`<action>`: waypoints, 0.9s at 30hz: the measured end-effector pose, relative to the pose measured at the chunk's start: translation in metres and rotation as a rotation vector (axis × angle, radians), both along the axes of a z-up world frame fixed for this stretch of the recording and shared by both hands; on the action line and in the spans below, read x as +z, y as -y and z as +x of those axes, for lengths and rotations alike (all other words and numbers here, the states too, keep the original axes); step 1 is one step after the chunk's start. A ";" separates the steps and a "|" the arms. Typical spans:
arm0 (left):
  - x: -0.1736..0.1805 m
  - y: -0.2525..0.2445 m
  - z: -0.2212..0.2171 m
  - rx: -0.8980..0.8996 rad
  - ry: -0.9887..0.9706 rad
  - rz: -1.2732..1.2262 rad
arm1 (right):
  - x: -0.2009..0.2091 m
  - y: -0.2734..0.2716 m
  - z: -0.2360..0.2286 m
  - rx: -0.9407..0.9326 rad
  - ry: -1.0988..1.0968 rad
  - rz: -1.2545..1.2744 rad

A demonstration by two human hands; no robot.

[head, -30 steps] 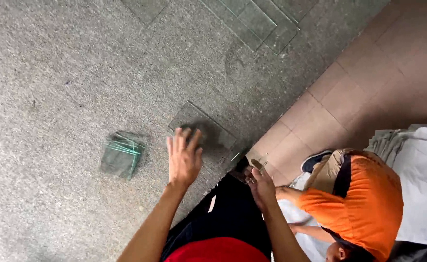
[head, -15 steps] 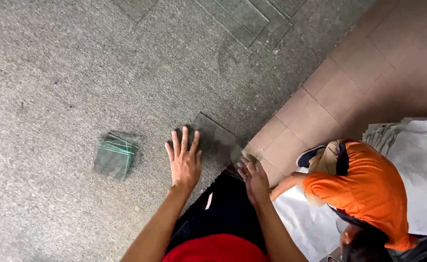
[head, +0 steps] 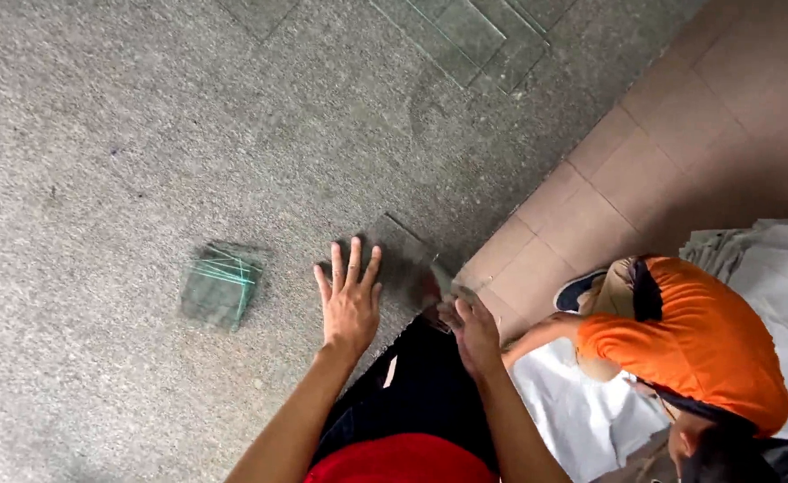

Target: The person picks up thin glass strips, snaps them into smaller rectangular pieces along pre-scored lines, and stacks the pieces neatly.

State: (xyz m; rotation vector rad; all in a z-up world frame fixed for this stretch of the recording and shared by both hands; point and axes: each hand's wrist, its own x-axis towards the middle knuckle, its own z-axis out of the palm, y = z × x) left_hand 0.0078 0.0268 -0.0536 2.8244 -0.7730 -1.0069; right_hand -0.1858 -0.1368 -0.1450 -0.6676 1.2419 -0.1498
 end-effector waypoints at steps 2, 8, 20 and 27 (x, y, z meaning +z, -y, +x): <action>0.008 0.003 -0.004 0.015 -0.053 0.038 | 0.000 0.004 -0.015 0.117 -0.015 -0.050; 0.003 -0.003 -0.022 0.179 -0.066 -0.182 | 0.035 -0.018 0.032 0.064 -0.137 -0.190; 0.000 -0.018 -0.075 0.856 -0.125 -0.417 | 0.088 -0.013 0.068 0.726 -0.251 -1.165; -0.031 0.019 -0.086 1.457 -0.665 -0.590 | 0.046 -0.001 0.099 1.194 -0.192 -1.370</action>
